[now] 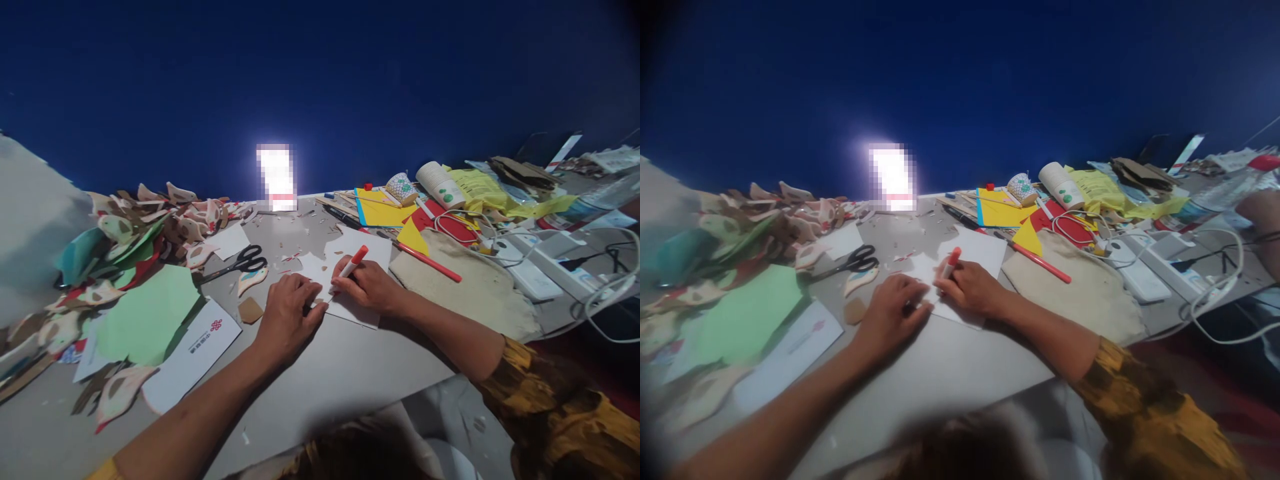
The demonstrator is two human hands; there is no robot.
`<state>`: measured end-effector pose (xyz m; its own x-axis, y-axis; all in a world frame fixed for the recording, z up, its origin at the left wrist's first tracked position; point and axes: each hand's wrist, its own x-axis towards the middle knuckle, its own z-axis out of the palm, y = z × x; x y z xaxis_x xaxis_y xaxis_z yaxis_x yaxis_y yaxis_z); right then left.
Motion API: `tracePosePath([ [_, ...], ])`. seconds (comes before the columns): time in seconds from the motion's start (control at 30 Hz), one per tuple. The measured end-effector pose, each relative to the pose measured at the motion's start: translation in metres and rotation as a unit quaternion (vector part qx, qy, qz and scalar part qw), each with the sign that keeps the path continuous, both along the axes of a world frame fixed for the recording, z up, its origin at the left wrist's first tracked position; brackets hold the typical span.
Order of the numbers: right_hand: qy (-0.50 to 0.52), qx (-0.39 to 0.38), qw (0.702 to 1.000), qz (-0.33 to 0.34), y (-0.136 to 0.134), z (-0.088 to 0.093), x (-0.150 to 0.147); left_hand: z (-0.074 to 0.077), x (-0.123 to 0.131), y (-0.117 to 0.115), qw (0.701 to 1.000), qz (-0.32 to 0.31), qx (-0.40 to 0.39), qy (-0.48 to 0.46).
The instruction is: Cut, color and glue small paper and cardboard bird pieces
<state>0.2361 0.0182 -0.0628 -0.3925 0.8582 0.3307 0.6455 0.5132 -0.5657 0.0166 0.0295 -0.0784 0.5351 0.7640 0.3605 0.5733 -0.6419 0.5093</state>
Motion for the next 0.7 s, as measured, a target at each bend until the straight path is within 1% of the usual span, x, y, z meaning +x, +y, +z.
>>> tracePosePath([
  [0.13, 0.033, -0.020, 0.999, -0.006, 0.000, 0.002, 0.001, 0.000, 0.000, 0.000, 1.000, 0.000, 0.000, 0.000],
  [0.27, 0.127, -0.015, 0.990, -0.055, -0.002, 0.009, 0.004, -0.001, 0.000, 0.000, 1.000, 0.003, 0.001, -0.006],
  [0.33, 0.148, -0.015, 0.987, -0.061, -0.003, 0.013, 0.004, -0.001, 0.000, 0.000, 1.000, 0.002, -0.001, -0.006],
  [0.47, 0.111, -0.029, 0.993, -0.026, -0.004, 0.012, 0.001, 0.000, 0.000, -0.001, 1.000, 0.002, -0.008, -0.002],
  [0.63, 0.062, -0.038, 0.997, -0.017, -0.002, 0.006, 0.000, 0.001, 0.000, -0.001, 1.000, 0.003, -0.005, 0.003],
  [0.7, 0.066, -0.053, 0.996, -0.019, -0.002, 0.006, 0.001, 0.000, 0.000, -0.001, 1.000, 0.001, -0.003, 0.001],
])
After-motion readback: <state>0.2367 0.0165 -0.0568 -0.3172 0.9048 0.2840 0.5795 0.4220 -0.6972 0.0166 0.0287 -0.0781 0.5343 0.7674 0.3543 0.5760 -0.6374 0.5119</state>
